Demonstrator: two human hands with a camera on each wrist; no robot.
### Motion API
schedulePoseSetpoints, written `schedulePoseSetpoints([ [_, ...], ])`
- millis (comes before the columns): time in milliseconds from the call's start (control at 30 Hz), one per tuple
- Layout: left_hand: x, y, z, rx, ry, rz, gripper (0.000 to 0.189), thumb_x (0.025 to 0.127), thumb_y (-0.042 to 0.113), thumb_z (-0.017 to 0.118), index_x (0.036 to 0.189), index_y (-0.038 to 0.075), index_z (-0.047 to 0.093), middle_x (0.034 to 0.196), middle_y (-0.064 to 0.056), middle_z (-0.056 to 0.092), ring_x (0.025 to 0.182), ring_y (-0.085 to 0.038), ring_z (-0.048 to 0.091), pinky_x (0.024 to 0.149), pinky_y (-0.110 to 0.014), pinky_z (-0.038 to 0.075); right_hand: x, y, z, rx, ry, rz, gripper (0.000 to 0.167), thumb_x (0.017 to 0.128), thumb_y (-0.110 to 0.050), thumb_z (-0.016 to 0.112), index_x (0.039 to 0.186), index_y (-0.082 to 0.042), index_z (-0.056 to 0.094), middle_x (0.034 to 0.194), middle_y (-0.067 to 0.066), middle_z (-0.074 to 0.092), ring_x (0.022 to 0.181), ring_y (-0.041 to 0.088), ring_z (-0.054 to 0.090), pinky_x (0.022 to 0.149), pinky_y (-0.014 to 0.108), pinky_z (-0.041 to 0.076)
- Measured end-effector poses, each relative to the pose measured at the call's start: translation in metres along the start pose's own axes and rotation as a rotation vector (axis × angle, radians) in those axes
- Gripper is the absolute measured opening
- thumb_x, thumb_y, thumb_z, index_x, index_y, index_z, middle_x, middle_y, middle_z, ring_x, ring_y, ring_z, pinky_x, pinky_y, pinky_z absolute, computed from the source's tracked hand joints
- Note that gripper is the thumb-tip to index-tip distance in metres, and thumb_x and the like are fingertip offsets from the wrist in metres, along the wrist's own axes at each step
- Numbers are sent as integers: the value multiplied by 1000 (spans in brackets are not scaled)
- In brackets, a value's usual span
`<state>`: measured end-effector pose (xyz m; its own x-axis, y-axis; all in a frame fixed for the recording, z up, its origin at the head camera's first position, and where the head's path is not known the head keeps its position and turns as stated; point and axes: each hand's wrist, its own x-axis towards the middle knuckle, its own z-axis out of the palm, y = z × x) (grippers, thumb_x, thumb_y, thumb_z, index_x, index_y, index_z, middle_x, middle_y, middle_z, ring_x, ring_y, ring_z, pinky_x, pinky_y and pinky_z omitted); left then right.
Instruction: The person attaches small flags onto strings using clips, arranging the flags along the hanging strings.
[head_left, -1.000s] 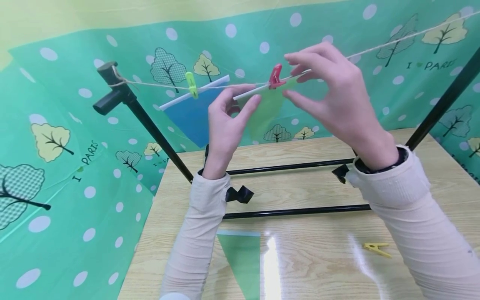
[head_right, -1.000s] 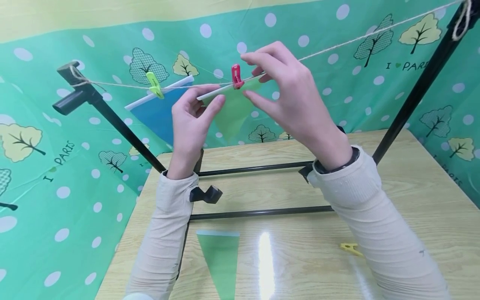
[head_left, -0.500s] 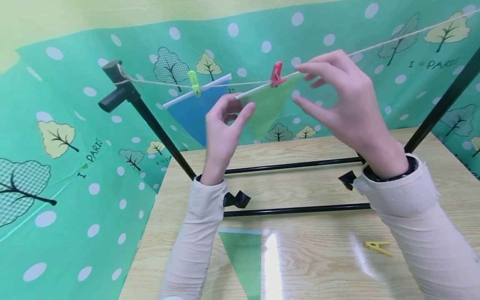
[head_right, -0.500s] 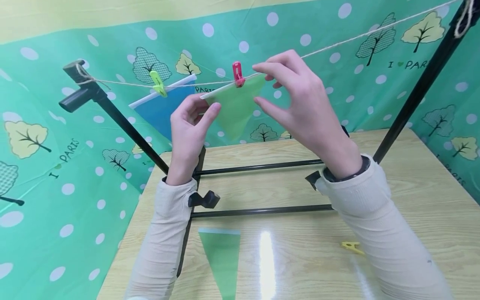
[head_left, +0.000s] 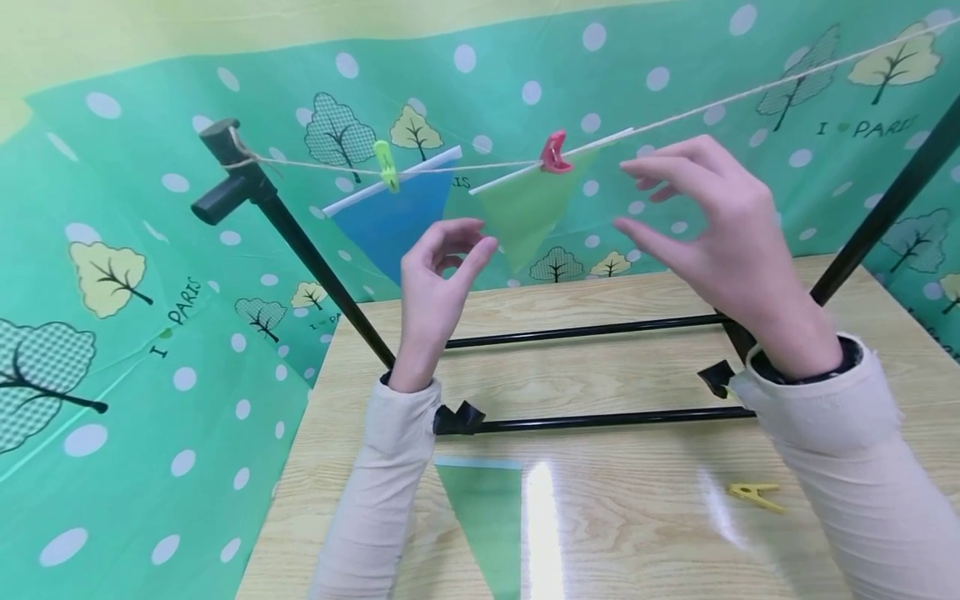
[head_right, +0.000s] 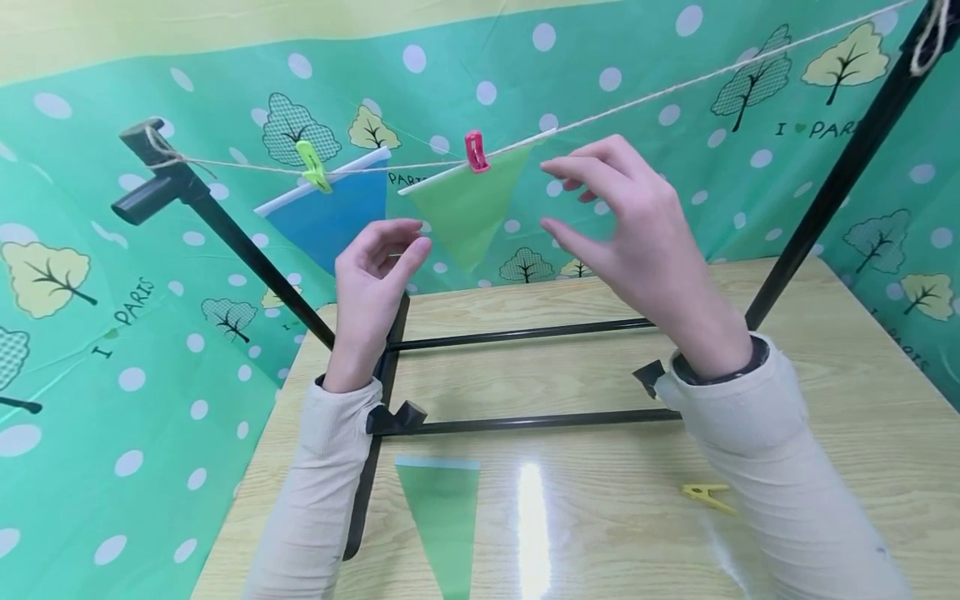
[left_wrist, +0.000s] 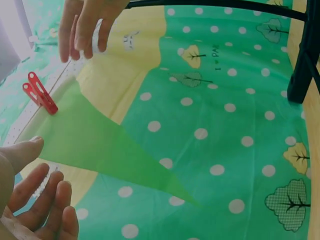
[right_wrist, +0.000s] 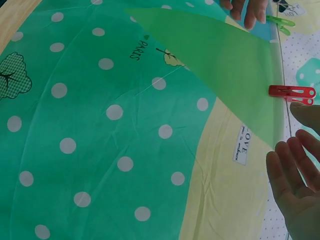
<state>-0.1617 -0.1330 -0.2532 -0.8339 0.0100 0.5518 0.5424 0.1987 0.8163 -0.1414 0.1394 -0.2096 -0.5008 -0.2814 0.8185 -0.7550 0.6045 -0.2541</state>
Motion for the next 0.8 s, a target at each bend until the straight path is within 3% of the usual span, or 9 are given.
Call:
schedulePoseSetpoints([
  [200,-8,-5,-4,1,-11,-7,27,91,18,74,113,5,69,103,-8,69,94,-18,63,83,-31,49,-13,5,-1,28,8,65,48,74,5,84,120,-2,69,114,14,65,91,24,61,84,8,39],
  [300,-13,-8,-7,4,-20,-17,28,91,18,74,114,5,69,104,-9,69,94,-18,63,82,-31,49,-20,9,-2,11,-24,76,50,73,4,85,121,-4,69,115,13,65,92,23,61,78,8,38],
  [433,-21,-14,-11,21,-28,-35,27,91,18,74,115,5,69,104,-8,68,94,-18,63,83,-32,49,-31,14,-6,5,-67,74,53,72,5,85,122,-4,69,115,13,64,92,24,62,80,8,38],
  [700,-35,-24,-19,50,-18,-120,28,91,10,72,117,1,67,107,-17,67,94,-18,61,81,-27,46,-49,24,-10,-4,-92,84,54,68,7,86,119,-4,70,110,11,66,90,16,58,83,9,37],
  [800,-40,-20,-21,65,-28,-154,28,91,5,71,118,-3,65,109,-21,66,94,-19,60,81,-28,46,-55,27,-10,-7,-103,101,53,69,7,86,119,-5,70,110,9,66,90,12,56,83,8,37],
])
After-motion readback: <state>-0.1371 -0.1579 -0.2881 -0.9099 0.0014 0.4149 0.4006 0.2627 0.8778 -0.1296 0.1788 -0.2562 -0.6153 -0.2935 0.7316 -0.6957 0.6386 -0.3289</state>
